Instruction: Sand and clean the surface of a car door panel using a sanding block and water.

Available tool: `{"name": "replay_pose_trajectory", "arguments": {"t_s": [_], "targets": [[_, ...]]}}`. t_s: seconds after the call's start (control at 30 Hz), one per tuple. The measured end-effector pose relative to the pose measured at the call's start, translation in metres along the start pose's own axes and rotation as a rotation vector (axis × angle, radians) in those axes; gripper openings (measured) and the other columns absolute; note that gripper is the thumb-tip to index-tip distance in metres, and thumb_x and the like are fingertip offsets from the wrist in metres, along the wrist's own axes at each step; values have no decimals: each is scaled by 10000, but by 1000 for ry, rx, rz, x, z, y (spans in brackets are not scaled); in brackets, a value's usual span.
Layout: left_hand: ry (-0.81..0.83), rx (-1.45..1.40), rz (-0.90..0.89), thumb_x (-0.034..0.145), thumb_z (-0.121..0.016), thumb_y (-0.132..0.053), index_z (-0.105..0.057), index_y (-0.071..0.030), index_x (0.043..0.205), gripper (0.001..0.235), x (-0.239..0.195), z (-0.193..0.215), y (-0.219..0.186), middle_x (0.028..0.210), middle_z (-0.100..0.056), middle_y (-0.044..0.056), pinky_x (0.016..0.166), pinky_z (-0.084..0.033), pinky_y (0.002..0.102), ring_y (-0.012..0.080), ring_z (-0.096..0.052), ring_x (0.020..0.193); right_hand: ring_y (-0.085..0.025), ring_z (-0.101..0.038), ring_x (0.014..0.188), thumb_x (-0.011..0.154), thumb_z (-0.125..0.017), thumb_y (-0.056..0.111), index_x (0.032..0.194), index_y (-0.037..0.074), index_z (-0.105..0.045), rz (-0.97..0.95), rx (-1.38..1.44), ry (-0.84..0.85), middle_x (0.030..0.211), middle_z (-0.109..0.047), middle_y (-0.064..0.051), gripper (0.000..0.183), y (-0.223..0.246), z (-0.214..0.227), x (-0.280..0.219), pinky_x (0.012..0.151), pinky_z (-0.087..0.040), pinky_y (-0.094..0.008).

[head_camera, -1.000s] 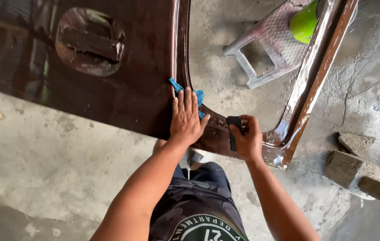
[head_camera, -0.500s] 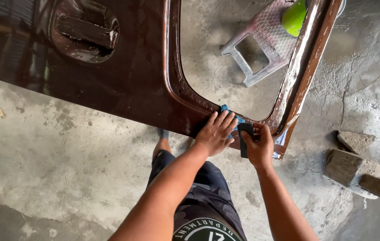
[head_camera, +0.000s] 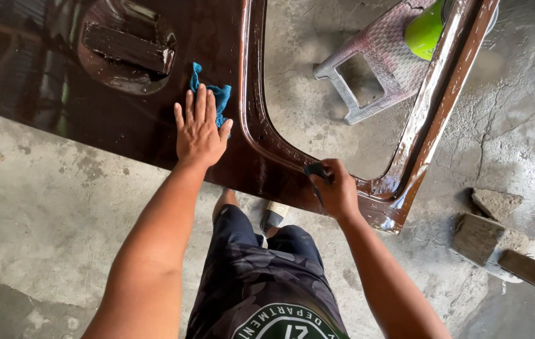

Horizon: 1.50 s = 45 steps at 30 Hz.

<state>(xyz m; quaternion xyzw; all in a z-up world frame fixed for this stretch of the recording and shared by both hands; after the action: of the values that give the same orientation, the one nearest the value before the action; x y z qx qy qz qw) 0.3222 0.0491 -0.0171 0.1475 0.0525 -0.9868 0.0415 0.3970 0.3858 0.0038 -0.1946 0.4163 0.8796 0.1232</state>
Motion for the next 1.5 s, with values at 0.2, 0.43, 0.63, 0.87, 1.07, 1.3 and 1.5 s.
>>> {"name": "replay_pose_trajectory", "arguments": {"t_s": [0.2, 0.43, 0.63, 0.87, 1.07, 1.3, 1.5], "targets": [[-114, -51, -105, 1065, -343, -574, -137, -56, 1653, 811, 40, 10, 22, 1733, -50, 107, 1278, -29, 548, 316, -43, 1596, -309, -706, 996, 889, -768, 233, 1204, 98, -626, 222, -155, 3, 1104, -722, -135, 372, 47, -54, 49, 851, -550, -439], [-124, -111, -243, 1061, -450, -519, -198, -31, 1652, 807, 113, 44, 41, 1744, -87, 124, 1280, -57, 564, 340, -83, 1599, -402, -642, 1058, 922, -731, 189, 1208, 104, -619, 289, -52, -84, 1169, -636, -155, 319, 138, -115, 104, 891, -518, -449], [-120, -33, -284, 1050, -447, -508, -180, 7, 1649, 833, 194, 69, 45, 1731, -35, 143, 1262, -36, 592, 337, -62, 1602, -425, -635, 1039, 933, -732, 181, 1189, 75, -589, 224, 6, -391, 1135, -626, -178, 312, 158, -122, 115, 881, -513, -464], [-68, -61, -415, 1081, -419, -481, -168, -53, 1675, 774, 233, 76, 42, 1745, -29, 122, 1292, -45, 556, 326, -47, 1607, -394, -666, 987, 888, -755, 230, 1185, 90, -616, 7, -78, -197, 1097, -682, -162, 356, 135, -116, 91, 828, -528, -466], [-119, -77, -418, 1080, -471, -473, -200, -157, 1690, 738, 244, 84, 35, 1737, -71, 134, 1285, -66, 574, 348, -80, 1600, -409, -637, 1033, 949, -742, 235, 1215, 102, -599, 127, -69, -371, 1145, -643, -162, 330, 190, -122, 172, 877, -509, -482], [-143, -120, -407, 1042, -527, -431, -282, -159, 1675, 731, 244, 94, 34, 1732, -145, 124, 1278, -115, 583, 361, -136, 1590, -409, -632, 988, 952, -724, 270, 1275, 103, -565, 79, -86, -244, 1123, -640, -181, 397, 159, -121, 127, 810, -517, -479], [-207, -130, -415, 1069, -520, -434, -334, -137, 1670, 695, 243, 85, 34, 1735, -186, 116, 1276, -148, 586, 368, -170, 1589, -388, -667, 949, 922, -739, 288, 1202, 115, -581, -43, -81, -174, 1045, -678, -155, 365, 144, -121, 116, 808, -520, -473]]}}
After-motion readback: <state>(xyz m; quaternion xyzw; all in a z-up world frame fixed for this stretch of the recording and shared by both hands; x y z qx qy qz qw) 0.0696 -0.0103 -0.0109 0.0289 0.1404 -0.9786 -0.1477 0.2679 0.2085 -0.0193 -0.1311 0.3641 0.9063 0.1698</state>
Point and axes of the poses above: each hand's wrist, its own x-axis towards the middle knuckle, its own z-axis out of the back of the hand, y = z × x, the point moved 3 cm from there along x, towards the middle knuckle
